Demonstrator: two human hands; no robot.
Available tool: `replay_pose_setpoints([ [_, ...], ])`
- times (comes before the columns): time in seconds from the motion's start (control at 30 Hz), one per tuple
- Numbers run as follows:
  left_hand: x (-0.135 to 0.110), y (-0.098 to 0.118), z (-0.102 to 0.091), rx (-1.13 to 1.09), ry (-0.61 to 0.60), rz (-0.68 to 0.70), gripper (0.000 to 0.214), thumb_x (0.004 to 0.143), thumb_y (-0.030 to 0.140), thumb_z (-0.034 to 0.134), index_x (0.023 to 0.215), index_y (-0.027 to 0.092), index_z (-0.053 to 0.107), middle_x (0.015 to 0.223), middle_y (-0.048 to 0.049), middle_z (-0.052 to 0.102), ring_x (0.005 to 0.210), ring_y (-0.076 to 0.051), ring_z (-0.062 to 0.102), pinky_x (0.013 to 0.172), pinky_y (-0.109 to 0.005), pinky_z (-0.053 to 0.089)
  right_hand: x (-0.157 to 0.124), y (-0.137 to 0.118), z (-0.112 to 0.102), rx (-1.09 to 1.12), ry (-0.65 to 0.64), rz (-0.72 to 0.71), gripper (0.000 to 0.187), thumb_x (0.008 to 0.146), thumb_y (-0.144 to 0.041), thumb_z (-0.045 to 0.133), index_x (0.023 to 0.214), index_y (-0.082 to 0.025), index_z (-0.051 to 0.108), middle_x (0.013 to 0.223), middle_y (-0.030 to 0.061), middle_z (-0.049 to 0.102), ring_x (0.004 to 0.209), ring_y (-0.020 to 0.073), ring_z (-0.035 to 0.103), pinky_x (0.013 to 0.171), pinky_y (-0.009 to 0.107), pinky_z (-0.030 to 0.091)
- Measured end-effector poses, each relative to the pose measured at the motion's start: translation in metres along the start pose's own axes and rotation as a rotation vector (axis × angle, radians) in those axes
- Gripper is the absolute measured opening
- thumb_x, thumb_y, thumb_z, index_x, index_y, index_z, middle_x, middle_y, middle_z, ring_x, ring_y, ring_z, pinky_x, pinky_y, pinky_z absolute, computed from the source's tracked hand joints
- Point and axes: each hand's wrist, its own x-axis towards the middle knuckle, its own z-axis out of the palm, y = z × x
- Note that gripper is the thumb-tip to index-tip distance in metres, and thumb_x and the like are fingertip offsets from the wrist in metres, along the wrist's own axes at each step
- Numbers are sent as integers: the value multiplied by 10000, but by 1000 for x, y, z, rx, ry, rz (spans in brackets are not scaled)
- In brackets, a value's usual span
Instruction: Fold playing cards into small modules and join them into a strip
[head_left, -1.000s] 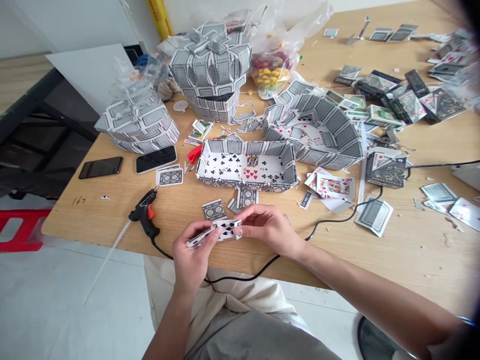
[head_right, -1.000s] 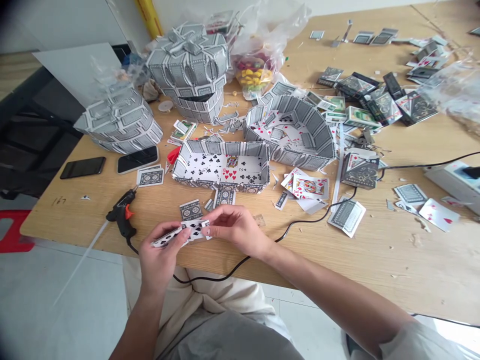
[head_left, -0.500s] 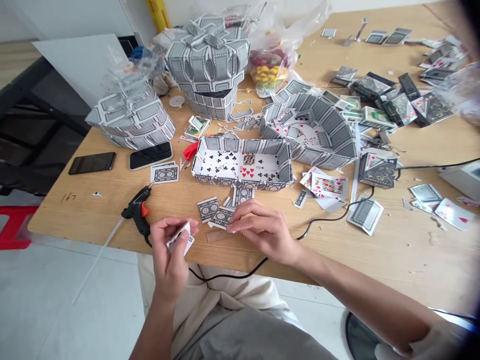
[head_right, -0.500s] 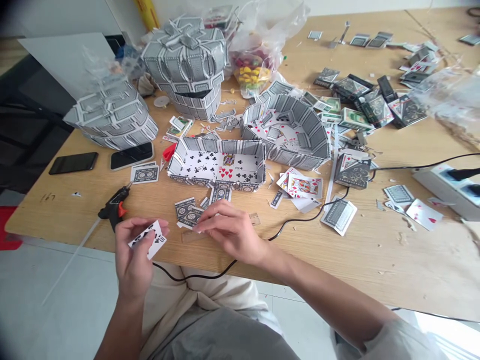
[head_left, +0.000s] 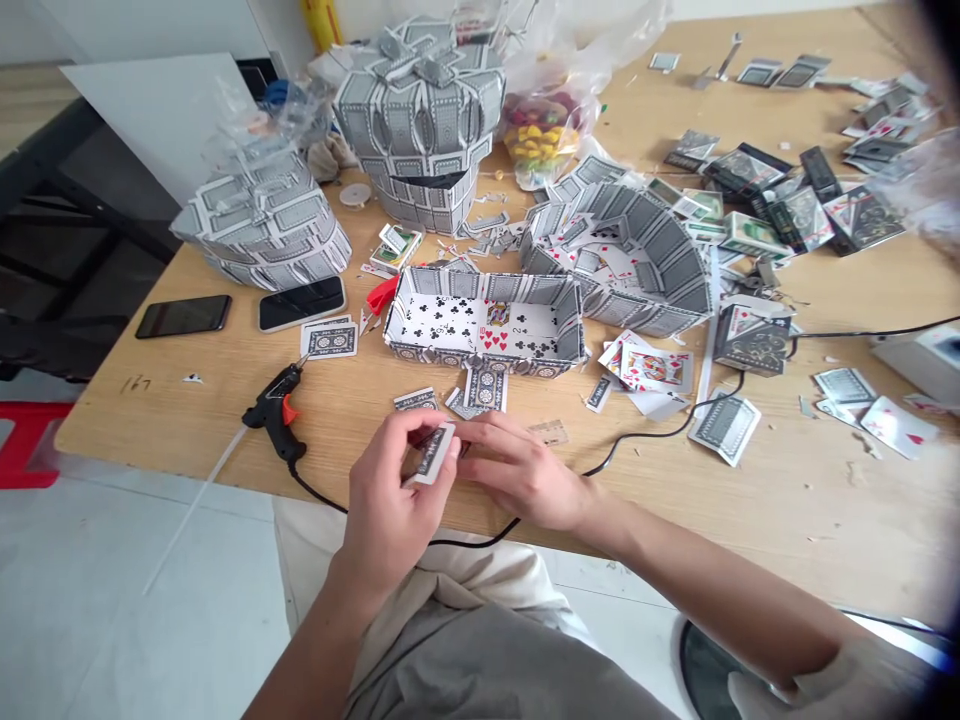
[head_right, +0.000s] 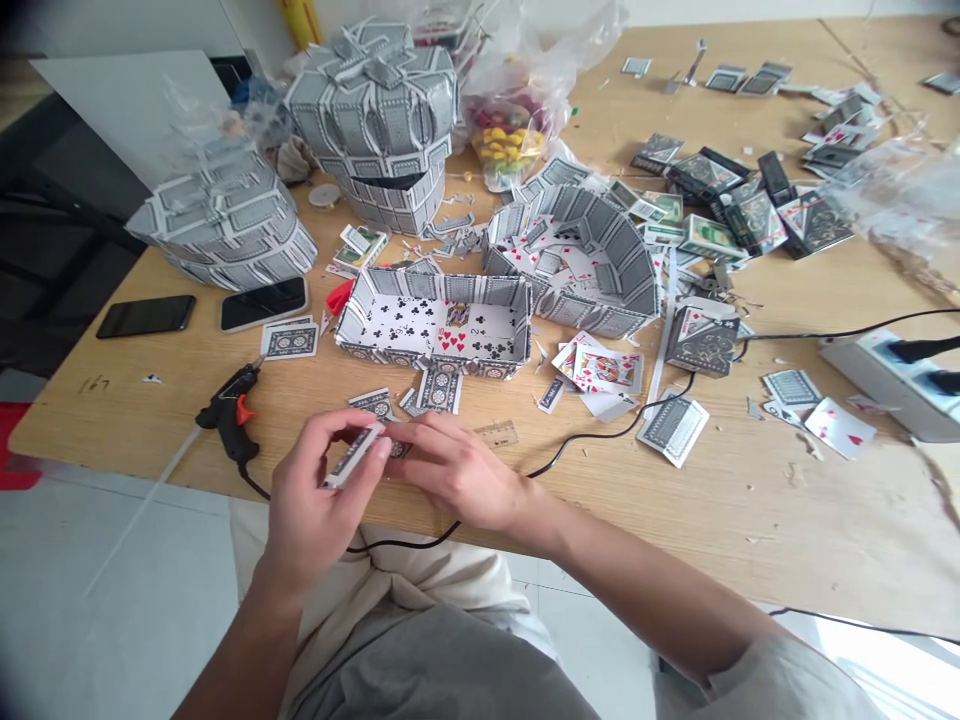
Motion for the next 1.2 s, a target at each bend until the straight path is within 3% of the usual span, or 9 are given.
replay_pose_setpoints([
  [0.2,-8,-9,-10,-111,89,-129,227,967,280,740,1168,240,643,1099,-65,760,1008,-225,741,879,-312,580,2,-4,0,171,139,129,309,1062,-97,558,1273,-211,753,1205,133,776,1096,249,725,938,422,626],
  [0.3,-8,-12,-15,-48,43,-101,285,922,288,789,1183,241,684,1129,-68,761,1001,-233,723,896,-329,574,5,-7,4,353,248,366,145,1011,-261,750,1142,-229,802,1013,76,827,917,221,773,845,368,649],
  [0.5,-4,-24,-22,0,47,-176,297,872,397,844,1111,243,757,1058,-47,782,882,-211,703,771,-288,561,8,-5,12,839,323,795,306,786,-439,952,930,-199,828,925,58,844,831,219,800,797,351,677],
  [0.63,-6,-35,-24,-102,50,-247,300,843,428,877,1043,226,780,945,-33,777,806,-187,712,717,-262,569,11,-2,9,965,314,826,314,747,-421,981,880,-184,823,874,56,839,772,197,789,755,330,673],
  [0.8,-6,-45,-30,-137,223,-287,307,802,396,923,1019,221,794,954,-24,770,832,-174,716,747,-248,580,15,5,-1,1047,389,885,362,934,-538,806,1019,-186,803,904,73,843,791,194,808,773,356,696],
  [0.93,-5,-45,-33,-131,253,-303,283,807,386,919,1000,218,797,970,-25,772,870,-178,723,783,-252,586,15,9,-3,1030,394,846,492,1028,-562,678,1395,-234,690,1183,116,833,1099,263,808,942,448,691],
  [1.07,-7,-44,-32,-129,249,-299,296,800,384,922,1007,211,798,967,-26,773,861,-179,724,769,-256,589,11,5,0,918,274,677,550,1114,-484,556,1626,-302,477,1563,109,634,1432,281,631,1182,534,560],
  [1.13,-7,-43,-31,-122,247,-302,295,803,379,919,1011,209,797,968,-25,773,857,-176,723,763,-253,588,8,2,1,841,216,624,562,1136,-461,507,1671,-323,401,1629,90,567,1507,286,552,1218,554,523],
  [1.2,-7,-42,-31,-110,249,-305,286,808,369,915,1012,208,794,971,-23,773,862,-173,724,768,-249,589,5,0,3,828,172,625,598,1149,-462,459,1711,-326,307,1563,97,635,1449,289,614,1176,547,566],
])
